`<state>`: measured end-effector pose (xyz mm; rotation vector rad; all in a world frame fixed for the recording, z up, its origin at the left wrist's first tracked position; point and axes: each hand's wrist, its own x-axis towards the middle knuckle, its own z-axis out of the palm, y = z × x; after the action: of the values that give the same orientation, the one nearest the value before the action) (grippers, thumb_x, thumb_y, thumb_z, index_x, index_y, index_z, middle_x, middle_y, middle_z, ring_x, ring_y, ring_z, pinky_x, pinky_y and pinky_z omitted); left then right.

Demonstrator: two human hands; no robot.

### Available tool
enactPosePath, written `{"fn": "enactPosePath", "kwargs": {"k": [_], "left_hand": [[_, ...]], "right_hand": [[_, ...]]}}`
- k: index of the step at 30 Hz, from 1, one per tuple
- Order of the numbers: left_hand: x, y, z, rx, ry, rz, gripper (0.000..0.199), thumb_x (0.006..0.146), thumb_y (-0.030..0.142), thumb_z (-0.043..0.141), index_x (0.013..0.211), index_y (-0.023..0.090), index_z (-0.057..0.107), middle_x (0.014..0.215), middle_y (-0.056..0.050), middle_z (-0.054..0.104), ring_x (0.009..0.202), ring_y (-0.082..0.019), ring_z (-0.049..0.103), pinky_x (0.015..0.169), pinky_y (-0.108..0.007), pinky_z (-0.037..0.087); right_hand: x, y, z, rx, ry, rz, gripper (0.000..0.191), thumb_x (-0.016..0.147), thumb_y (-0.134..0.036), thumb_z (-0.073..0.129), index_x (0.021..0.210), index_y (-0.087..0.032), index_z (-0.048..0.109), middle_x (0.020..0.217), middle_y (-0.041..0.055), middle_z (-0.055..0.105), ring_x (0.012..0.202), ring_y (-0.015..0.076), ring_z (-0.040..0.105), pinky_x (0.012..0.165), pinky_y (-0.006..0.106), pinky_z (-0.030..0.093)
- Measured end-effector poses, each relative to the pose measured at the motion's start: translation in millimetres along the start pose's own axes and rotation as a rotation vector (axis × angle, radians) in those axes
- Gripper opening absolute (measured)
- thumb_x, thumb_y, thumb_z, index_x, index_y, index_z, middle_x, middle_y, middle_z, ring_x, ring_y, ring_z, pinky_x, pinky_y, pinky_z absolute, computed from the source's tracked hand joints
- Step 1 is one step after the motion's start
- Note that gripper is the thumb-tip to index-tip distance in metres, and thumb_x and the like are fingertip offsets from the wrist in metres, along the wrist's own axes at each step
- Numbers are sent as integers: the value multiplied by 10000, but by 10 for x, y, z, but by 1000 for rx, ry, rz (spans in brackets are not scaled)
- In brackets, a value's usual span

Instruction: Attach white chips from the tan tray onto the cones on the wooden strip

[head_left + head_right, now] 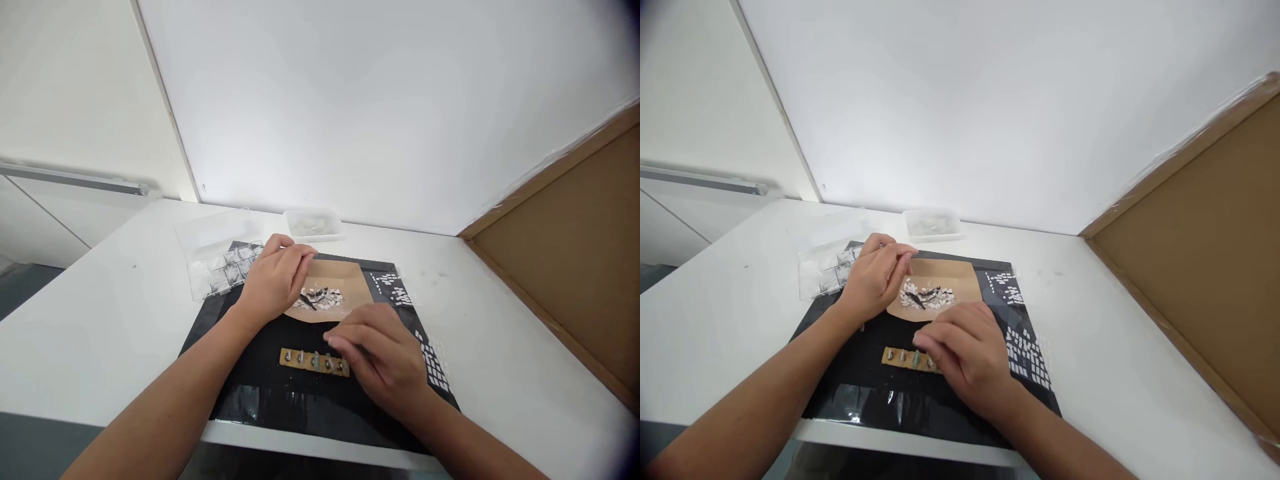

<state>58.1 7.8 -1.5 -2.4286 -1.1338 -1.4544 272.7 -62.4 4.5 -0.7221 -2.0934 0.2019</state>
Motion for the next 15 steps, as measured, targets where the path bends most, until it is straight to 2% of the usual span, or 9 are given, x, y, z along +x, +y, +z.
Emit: {"fn": "enactPosePath", "kwargs": {"k": [3, 5, 7, 10, 11, 13, 15], "left_hand": [[79, 35, -158, -13, 47, 63, 181, 1044, 176, 551, 1155, 171, 695, 723, -28, 709, 895, -218, 557, 807, -362, 525], [88, 102, -345, -54, -17, 67, 191, 1046, 185, 558, 1155, 184, 715, 754, -23, 741, 884, -207, 570, 795, -342, 531], [11, 192, -568, -72, -143, 4, 210, 1060, 216, 536, 1090, 206, 743, 779, -20, 750, 852, -196, 597, 775, -328, 532], [-292, 311, -852, -4, -346, -248, 325, 1066, 325, 531, 839, 231, 744, 771, -18, 726, 796, -181, 644, 769, -321, 532], [-425, 336, -913, 32, -410, -315, 360, 1071, 358, 515, 815, 236, 737, 764, -13, 716, 782, -179, 650, 754, -315, 526], [-687, 365, -977, 102, -500, -409, 344, 1064, 415, 514, 872, 249, 746, 814, -13, 720, 791, -182, 667, 726, -308, 516], [-894, 368, -977, 134, -543, -476, 314, 1063, 434, 502, 984, 268, 756, 951, -19, 731, 850, -180, 689, 730, -296, 519]], "right_hand": [[11, 118, -37, -15, 84, 66, 169, 1029, -180, 607, 925, -232, 730, 819, 16, 745, 797, 182, 675, 777, 371, 477], [8, 193, -37, -10, 127, 123, 216, 1054, -179, 540, 1012, -243, 742, 841, 20, 752, 829, 189, 689, 801, 371, 509], [3, 256, -31, 4, 143, 201, 283, 1081, -200, 468, 1189, -260, 722, 913, 24, 764, 861, 189, 698, 825, 370, 539], [0, 320, -25, 8, 127, 291, 399, 1107, -239, 377, 1453, -279, 573, 1088, 45, 775, 931, 201, 714, 889, 403, 565], [3, 332, -26, 4, 122, 307, 423, 1107, -252, 377, 1505, -278, 519, 1134, 56, 771, 954, 210, 717, 902, 418, 569], [12, 346, -28, -3, 111, 308, 451, 1089, -279, 442, 1540, -270, 473, 1192, 76, 759, 1009, 232, 716, 921, 440, 571], [23, 351, -27, -15, 95, 272, 402, 1054, -289, 536, 1455, -270, 564, 1202, 80, 751, 1062, 247, 704, 944, 448, 562]]}}
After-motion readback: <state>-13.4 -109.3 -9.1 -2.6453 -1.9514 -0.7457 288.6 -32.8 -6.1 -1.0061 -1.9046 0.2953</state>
